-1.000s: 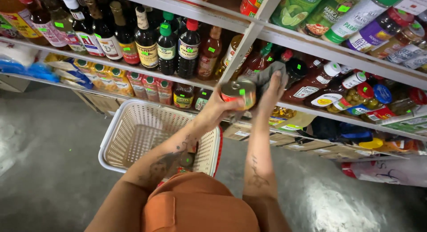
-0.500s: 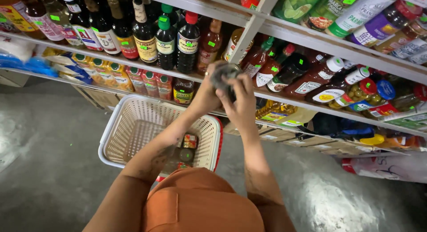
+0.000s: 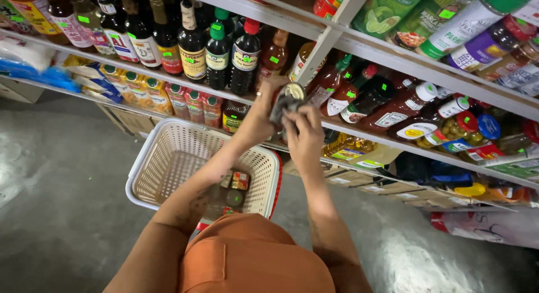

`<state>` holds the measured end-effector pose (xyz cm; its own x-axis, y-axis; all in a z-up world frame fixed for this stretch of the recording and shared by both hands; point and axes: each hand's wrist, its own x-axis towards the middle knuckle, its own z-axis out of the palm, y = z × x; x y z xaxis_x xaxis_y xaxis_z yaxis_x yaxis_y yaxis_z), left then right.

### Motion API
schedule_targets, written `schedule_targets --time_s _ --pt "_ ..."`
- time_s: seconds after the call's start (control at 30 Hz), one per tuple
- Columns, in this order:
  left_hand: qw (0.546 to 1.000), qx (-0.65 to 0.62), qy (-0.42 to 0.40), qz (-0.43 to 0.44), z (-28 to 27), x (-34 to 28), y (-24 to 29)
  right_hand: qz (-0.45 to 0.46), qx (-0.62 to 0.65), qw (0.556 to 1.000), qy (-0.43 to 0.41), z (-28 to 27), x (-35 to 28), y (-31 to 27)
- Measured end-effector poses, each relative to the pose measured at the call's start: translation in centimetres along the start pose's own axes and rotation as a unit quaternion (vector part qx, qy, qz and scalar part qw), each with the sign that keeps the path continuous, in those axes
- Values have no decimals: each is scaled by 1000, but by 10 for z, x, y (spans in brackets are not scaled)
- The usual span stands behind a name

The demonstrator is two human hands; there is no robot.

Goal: The recorder is wiping canned goods with a cloth and placing them into a white shopping basket in a grocery store aisle.

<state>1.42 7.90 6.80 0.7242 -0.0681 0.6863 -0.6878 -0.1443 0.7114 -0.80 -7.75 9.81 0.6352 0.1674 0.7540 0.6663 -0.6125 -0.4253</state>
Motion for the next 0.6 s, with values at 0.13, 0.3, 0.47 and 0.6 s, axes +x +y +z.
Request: schedule_targets --time_s 0.13,0.3,0.47,0.6 --pt "1000 22 18 -2 -11 8 14 22 -4 1000 -15 5 5 24" --pt "998 48 -6 28 1 4 9 6 -21 999 40 5 25 -2" --pt "996 -50 57 -49 -6 0 -8 47 123 990 -49 -13 10 0" --pt "953 -216 105 -185 5 -6 -6 235 238 941 45 11 -11 15"
